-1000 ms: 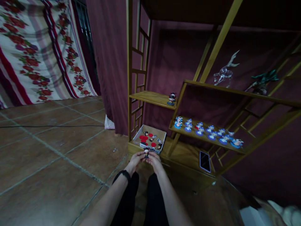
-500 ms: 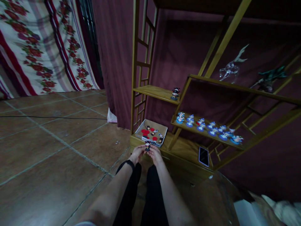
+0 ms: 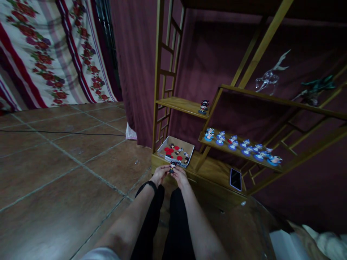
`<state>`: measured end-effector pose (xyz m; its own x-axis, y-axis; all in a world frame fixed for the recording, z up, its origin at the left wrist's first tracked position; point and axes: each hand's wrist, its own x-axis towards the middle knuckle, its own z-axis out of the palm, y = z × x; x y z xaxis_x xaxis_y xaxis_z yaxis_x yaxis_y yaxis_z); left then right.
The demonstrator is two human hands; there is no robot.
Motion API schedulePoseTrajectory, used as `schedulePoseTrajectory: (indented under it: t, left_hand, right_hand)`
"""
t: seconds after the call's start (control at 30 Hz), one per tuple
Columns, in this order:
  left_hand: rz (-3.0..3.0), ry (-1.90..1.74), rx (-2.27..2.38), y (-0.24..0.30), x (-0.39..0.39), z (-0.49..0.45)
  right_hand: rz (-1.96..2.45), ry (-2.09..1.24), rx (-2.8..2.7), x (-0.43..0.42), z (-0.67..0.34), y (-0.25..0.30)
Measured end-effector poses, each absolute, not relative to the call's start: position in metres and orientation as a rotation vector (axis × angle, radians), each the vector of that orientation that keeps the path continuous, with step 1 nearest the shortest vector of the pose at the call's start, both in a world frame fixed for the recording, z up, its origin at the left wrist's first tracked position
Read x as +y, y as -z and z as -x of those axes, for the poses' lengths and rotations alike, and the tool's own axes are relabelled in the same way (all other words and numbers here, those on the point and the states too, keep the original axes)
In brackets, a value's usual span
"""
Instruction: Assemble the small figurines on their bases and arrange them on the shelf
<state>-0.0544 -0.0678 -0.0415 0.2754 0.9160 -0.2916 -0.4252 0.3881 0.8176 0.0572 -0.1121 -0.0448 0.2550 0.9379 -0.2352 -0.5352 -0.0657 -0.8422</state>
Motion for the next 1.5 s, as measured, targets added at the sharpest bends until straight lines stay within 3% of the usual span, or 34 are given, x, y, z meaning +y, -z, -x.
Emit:
schedulePoseTrajectory:
  t: [1.5]
  left_hand:
    - [-0.564,-0.943,0.652,0.044,-0.067,0.053]
  right_hand:
    - [0.833,-1.274,-0.548,-0.107,-0.063,0.052]
